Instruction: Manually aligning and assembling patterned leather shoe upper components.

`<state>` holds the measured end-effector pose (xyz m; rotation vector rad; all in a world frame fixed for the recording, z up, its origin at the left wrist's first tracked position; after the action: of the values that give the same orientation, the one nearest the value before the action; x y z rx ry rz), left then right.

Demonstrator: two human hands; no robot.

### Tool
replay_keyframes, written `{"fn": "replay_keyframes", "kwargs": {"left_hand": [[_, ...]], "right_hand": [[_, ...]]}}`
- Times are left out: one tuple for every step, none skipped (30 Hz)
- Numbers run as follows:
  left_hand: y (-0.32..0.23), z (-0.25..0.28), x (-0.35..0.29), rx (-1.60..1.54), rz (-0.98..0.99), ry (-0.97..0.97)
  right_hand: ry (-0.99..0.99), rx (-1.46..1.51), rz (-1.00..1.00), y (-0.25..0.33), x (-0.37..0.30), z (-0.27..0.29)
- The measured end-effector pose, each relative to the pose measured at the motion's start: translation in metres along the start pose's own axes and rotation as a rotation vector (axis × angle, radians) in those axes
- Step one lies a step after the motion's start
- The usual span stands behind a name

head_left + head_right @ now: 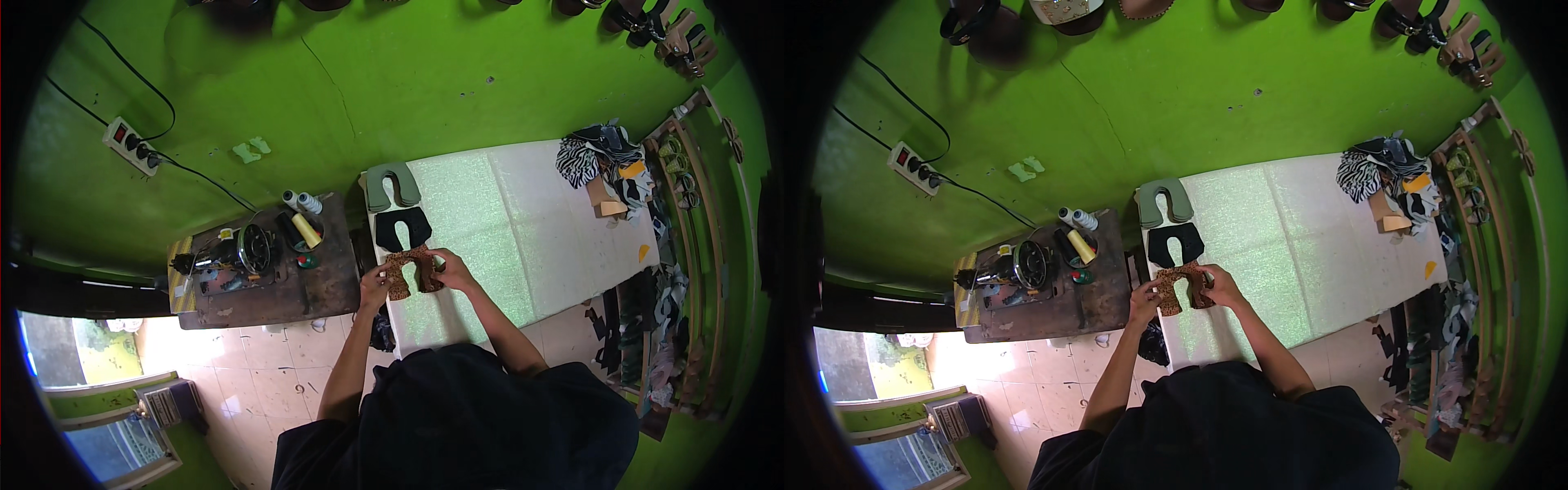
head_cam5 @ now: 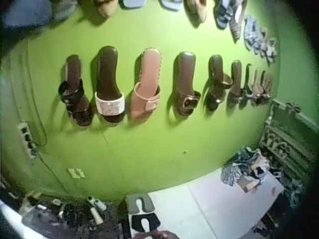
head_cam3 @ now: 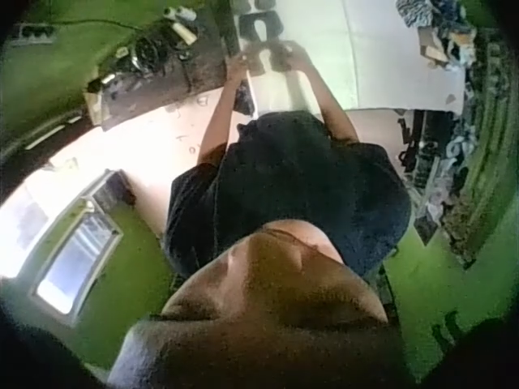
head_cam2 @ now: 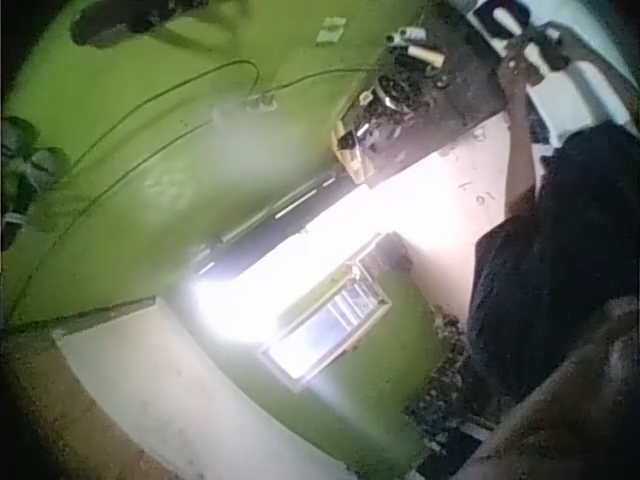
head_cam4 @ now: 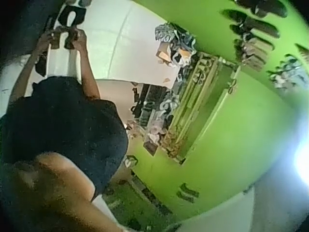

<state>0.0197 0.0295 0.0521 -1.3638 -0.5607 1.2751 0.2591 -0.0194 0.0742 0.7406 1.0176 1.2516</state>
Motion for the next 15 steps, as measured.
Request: {"fn": "replay_keyframes", "kwargs": {"left_hand": [[0.002, -0.001, 0.000, 0.002, 0.003, 0.003], [0.003, -0.002, 0.000, 0.002, -0.001, 0.005], [0.008, -0.001, 0.000, 0.001, -0.005, 0.002], [0.013, 0.000, 0.001, 0.002, -0.004, 0.001], [0.016, 0.000, 0.003, 0.020, -0.018, 0.003], [0.019, 0.000, 0.005, 0.037, -0.032, 0.004], [0.022, -0.001, 0.006, 0.037, -0.031, 0.005], [0.025, -0.001, 0.008, 0.096, -0.061, -0.008], [0.027, 0.000, 0.008, 0.155, -0.089, -0.024], [0.030, 0.000, 0.009, 0.155, -0.088, -0.026], [0.030, 0.000, 0.010, 0.205, -0.138, -0.038], [0.026, -0.002, 0.012, 0.254, -0.190, -0.043], [0.023, -0.004, 0.011, 0.254, -0.192, -0.038], [0.021, -0.007, 0.010, 0.295, -0.184, -0.048], [0.020, -0.007, 0.009, 0.337, -0.175, -0.063]], "right_hand": [[0.007, -0.017, -0.020, -0.003, 0.000, -0.001], [0.013, -0.034, -0.040, -0.007, 0.000, -0.002], [0.015, -0.032, -0.040, -0.010, 0.001, -0.004], [0.004, -0.059, -0.006, -0.012, 0.002, -0.005], [-0.008, -0.086, 0.027, -0.014, 0.002, -0.006], [-0.007, -0.086, 0.026, -0.016, 0.002, -0.007], [-0.002, -0.099, 0.014, -0.018, 0.003, -0.009], [0.002, -0.112, 0.003, -0.021, 0.003, -0.009], [0.005, -0.112, 0.003, -0.020, 0.003, -0.011], [0.006, -0.147, 0.005, -0.019, 0.003, -0.013], [0.006, -0.183, 0.008, -0.017, 0.003, -0.014], [0.002, -0.183, 0.004, -0.017, 0.002, -0.014], [0.014, -0.201, -0.001, -0.017, 0.001, -0.014], [0.026, -0.219, -0.007, -0.016, -0.001, -0.013], [0.025, -0.219, -0.006, -0.012, -0.002, -0.014]]}}
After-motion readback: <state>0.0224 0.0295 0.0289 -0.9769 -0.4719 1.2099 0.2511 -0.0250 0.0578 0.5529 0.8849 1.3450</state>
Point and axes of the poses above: each hand's wrist, its own x-axis towards the middle knuckle, its own z-axis out of the back of the hand, y = z × x, the point moved 3 cm from there along x, towards the middle knuckle, and after that the axes turned 1 degree about y, right-handed, at the moved point
